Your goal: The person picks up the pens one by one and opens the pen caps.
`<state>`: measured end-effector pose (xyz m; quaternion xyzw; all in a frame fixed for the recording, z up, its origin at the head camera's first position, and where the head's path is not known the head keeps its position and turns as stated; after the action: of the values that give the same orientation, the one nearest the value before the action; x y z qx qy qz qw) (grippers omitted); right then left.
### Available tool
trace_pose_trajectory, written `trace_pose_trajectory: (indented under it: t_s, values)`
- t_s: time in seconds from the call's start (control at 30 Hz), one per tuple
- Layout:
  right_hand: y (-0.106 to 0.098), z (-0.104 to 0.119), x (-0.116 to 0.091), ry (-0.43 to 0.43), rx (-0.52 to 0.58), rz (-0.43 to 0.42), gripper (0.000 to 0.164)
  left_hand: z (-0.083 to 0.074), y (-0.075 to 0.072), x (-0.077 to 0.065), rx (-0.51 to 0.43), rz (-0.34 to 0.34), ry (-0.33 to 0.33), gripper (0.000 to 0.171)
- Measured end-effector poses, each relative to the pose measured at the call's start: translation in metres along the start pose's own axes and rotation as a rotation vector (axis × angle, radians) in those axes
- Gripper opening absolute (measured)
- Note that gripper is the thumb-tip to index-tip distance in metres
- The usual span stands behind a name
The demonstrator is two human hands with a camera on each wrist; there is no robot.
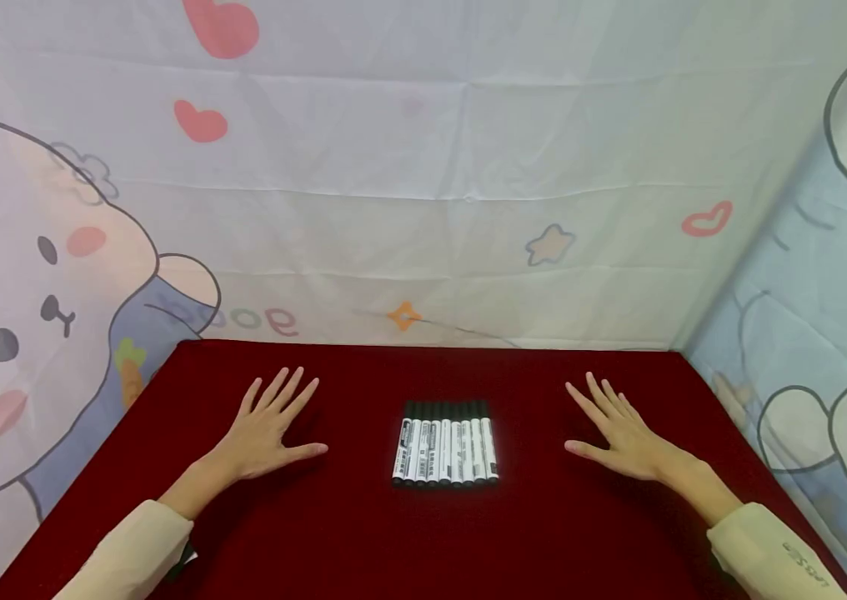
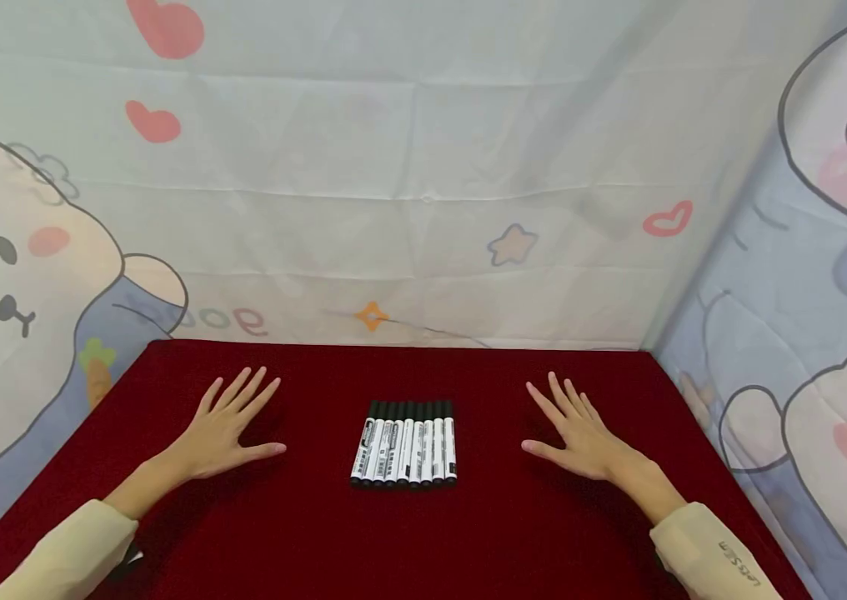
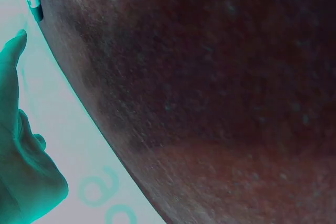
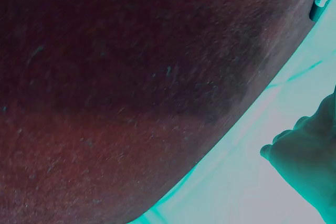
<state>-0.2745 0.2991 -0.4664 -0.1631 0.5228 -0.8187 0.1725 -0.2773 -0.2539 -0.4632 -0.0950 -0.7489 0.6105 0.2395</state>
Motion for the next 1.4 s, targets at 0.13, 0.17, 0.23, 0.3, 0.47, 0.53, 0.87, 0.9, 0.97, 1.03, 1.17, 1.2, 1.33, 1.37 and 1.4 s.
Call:
trace_pose_trajectory:
  t_s: [0.13,0.17,0.23,0.3,0.47,0.53,0.87,0.9,0.97,1.03,1.17,1.2,1.33,1.37,1.4]
  values:
    - [0.001,0.002,0.003,0.023,0.052,0.024,0.091,-0.006,0.000,0.003,-0.031,-0.015,0.015,0.100]
    - [0.001,0.002,0.003,0.024,0.063,0.027,0.091,-0.007,0.000,0.004,-0.033,-0.012,0.018,0.100]
    - [0.003,0.003,0.005,0.028,0.077,0.029,0.091,-0.011,0.001,0.005,-0.045,-0.005,0.019,0.099]
    - [0.004,0.003,0.006,0.027,0.085,0.029,0.091,-0.014,0.002,0.006,-0.051,0.010,0.015,0.100]
    - [0.007,0.006,0.008,0.024,0.117,0.036,0.091,-0.020,0.003,0.010,-0.088,0.039,0.009,0.099]
    - [0.008,0.007,0.008,0.028,0.149,0.048,0.091,-0.022,0.004,0.011,-0.110,0.043,0.011,0.099]
    - [0.010,0.016,0.012,0.037,0.298,0.107,0.095,-0.035,0.006,0.019,-0.139,0.066,0.029,0.097]
    - [0.010,0.017,0.012,0.038,0.310,0.113,0.096,-0.036,0.007,0.020,-0.141,0.071,0.030,0.097]
    - [0.011,0.019,0.013,0.041,0.331,0.124,0.096,-0.039,0.008,0.021,-0.155,0.079,0.035,0.097]
    - [0.011,0.021,0.014,0.043,0.352,0.133,0.096,-0.042,0.008,0.023,-0.179,0.086,0.039,0.096]
    - [0.010,0.027,0.016,0.033,0.406,0.153,0.095,-0.048,0.008,0.026,-0.254,0.106,0.046,0.096]
    - [0.010,0.029,0.016,0.026,0.418,0.156,0.095,-0.050,0.008,0.027,-0.274,0.112,0.048,0.096]
    - [0.011,0.034,0.018,-0.009,0.456,0.168,0.095,-0.055,0.008,0.029,-0.343,0.138,0.061,0.096]
    - [0.012,0.034,0.018,-0.015,0.463,0.170,0.095,-0.056,0.008,0.030,-0.357,0.144,0.067,0.096]
    - [0.013,0.035,0.019,-0.019,0.469,0.171,0.094,-0.057,0.008,0.030,-0.369,0.150,0.073,0.095]
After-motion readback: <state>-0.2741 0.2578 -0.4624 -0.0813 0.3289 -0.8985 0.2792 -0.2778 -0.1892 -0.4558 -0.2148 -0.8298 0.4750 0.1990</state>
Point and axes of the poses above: each hand's wrist, its own x-axis towards the middle knuckle, its own y-axis out of the palm, z = x × y, the point moved 2 cm from there along x, towards the middle knuckle
